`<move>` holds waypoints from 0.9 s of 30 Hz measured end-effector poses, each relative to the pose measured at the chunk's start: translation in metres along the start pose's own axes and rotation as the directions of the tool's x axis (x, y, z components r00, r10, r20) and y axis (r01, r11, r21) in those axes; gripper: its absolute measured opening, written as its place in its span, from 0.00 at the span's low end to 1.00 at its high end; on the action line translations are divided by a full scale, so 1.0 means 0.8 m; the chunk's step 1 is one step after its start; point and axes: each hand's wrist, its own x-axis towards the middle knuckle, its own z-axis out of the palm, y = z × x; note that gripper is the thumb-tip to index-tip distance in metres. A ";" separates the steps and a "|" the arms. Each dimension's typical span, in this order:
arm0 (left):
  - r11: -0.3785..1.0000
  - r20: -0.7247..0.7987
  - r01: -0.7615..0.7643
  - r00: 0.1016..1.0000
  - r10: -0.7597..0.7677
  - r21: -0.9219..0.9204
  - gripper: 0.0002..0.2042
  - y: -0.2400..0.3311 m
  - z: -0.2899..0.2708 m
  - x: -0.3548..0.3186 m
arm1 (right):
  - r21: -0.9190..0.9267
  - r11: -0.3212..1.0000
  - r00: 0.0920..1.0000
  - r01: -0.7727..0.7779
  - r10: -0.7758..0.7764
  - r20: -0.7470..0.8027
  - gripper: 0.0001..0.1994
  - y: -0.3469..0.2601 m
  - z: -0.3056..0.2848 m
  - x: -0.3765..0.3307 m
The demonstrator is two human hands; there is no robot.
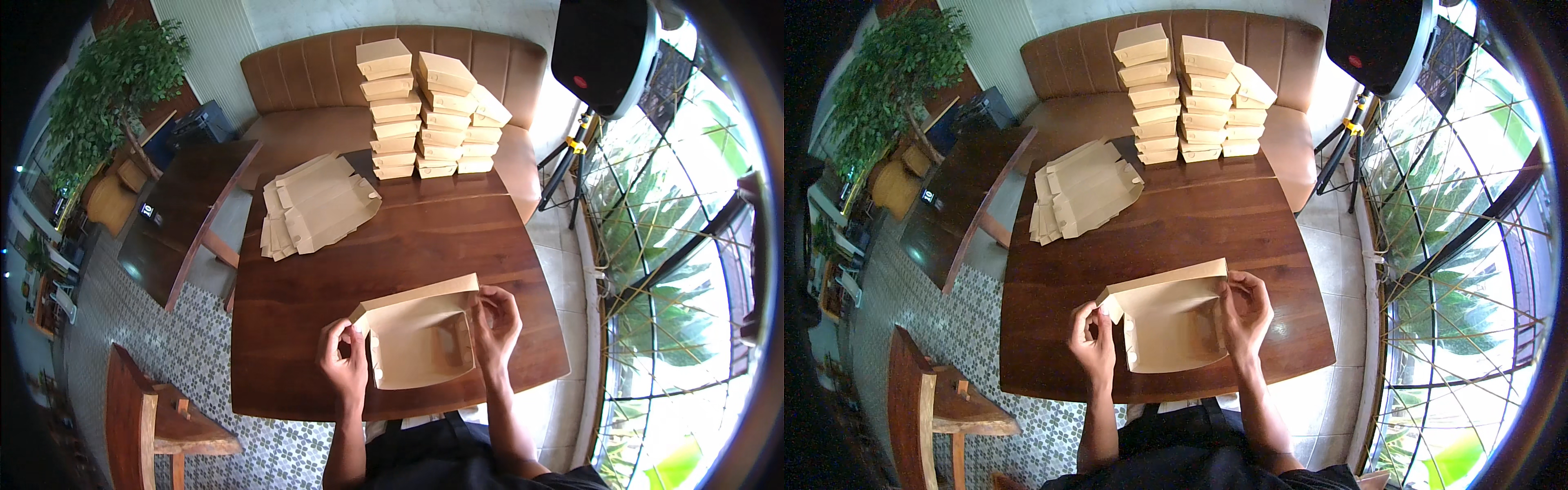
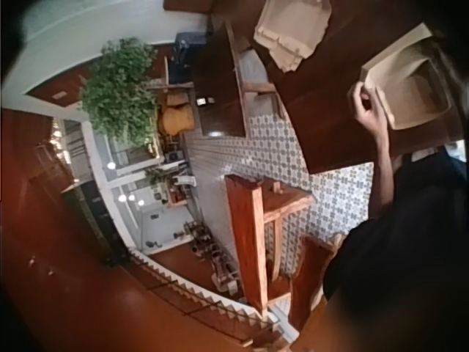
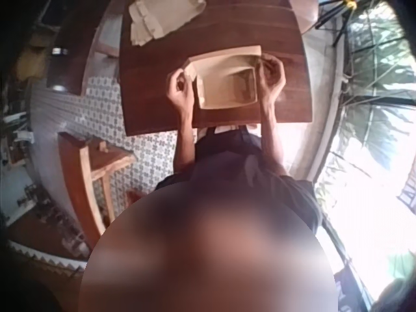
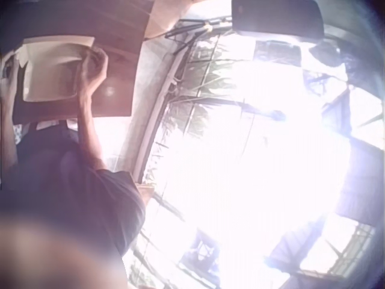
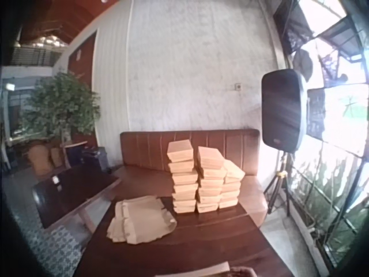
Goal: The person assembles flat cardboard boxes by folding the side flaps, inserting tabs into slots, and closing the top flaps. The person repeats this process for multiple boxes, stacking the completed boxes on the table.
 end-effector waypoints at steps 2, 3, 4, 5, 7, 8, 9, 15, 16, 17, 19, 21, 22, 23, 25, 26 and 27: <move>0.996 -0.009 0.059 0.998 -0.060 -0.074 0.08 0.003 0.004 0.000 | -0.112 0.966 0.955 0.232 -0.248 -0.163 0.09 -0.009 0.009 -0.006; 0.986 -0.014 0.099 0.995 -0.102 -0.133 0.08 0.005 0.006 0.000 | -0.077 0.979 0.977 0.187 -0.193 -0.086 0.09 -0.016 0.009 -0.011; 0.983 -0.006 0.085 0.996 -0.087 -0.163 0.08 0.007 0.007 0.001 | -0.046 0.989 0.990 0.138 -0.138 -0.007 0.09 -0.024 0.007 -0.020; 0.975 0.002 0.086 0.996 -0.087 -0.206 0.08 0.009 0.008 0.001 | -0.031 0.994 0.992 0.107 -0.105 0.064 0.08 -0.033 0.004 -0.028; 0.965 0.038 0.102 0.995 -0.095 -0.242 0.07 0.016 0.009 0.000 | 0.051 0.995 0.942 -0.083 0.061 0.329 0.07 -0.046 0.013 -0.045; 0.965 0.063 0.114 0.993 -0.102 -0.235 0.07 0.019 0.008 -0.001 | -0.064 0.995 0.897 -0.074 0.095 0.431 0.07 -0.053 0.017 -0.054; 0.962 0.084 0.140 0.989 -0.123 -0.236 0.07 0.023 0.008 -0.002 | -0.110 0.978 0.844 -0.179 0.210 0.494 0.11 -0.059 0.023 -0.064; 0.994 0.088 -0.103 0.991 0.105 -0.032 0.08 0.038 0.013 -0.003 | -0.101 0.986 0.840 -0.134 0.167 0.516 0.16 -0.066 0.063 -0.076; 0.995 0.094 -0.091 0.991 0.095 -0.040 0.08 0.039 0.012 -0.003 | -0.065 0.987 0.850 -0.145 0.158 0.503 0.15 -0.065 0.065 -0.076; 0.996 0.099 -0.080 0.991 0.084 -0.047 0.08 0.039 0.012 -0.003 | -0.028 0.987 0.858 -0.157 0.150 0.491 0.14 -0.063 0.066 -0.076; 0.988 0.161 0.062 0.986 -0.038 -0.143 0.05 0.040 0.009 -0.002 | -0.053 0.991 0.865 -0.122 0.132 0.485 0.09 -0.060 0.063 -0.075; 0.955 0.155 0.164 0.980 -0.128 -0.248 0.04 0.038 0.009 -0.001 | -0.021 0.996 0.900 -0.084 0.085 0.427 0.09 -0.057 0.060 -0.075; 0.920 0.170 0.226 0.969 -0.179 -0.320 0.04 0.038 0.008 -0.002 | -0.016 0.994 0.901 -0.107 0.104 0.421 0.07 -0.055 0.059 -0.074; 0.912 0.167 0.238 0.967 -0.190 -0.336 0.04 0.039 0.008 -0.001 | -0.017 0.998 0.910 -0.067 0.068 0.410 0.06 -0.054 0.057 -0.072; 0.876 0.183 0.281 0.957 -0.225 -0.393 0.04 0.040 0.008 -0.001 | -0.033 0.999 0.925 0.014 -0.001 0.379 0.06 -0.051 0.056 -0.069; 0.866 0.195 0.308 0.949 -0.248 -0.394 0.04 0.042 0.009 -0.001 | -0.030 1.000 0.925 0.005 0.007 0.380 0.05 -0.051 0.056 -0.068; 0.850 0.207 0.336 0.940 -0.273 -0.406 0.04 0.044 0.010 -0.002 | -0.028 1.000 0.922 0.000 0.011 0.386 0.05 -0.051 0.055 -0.068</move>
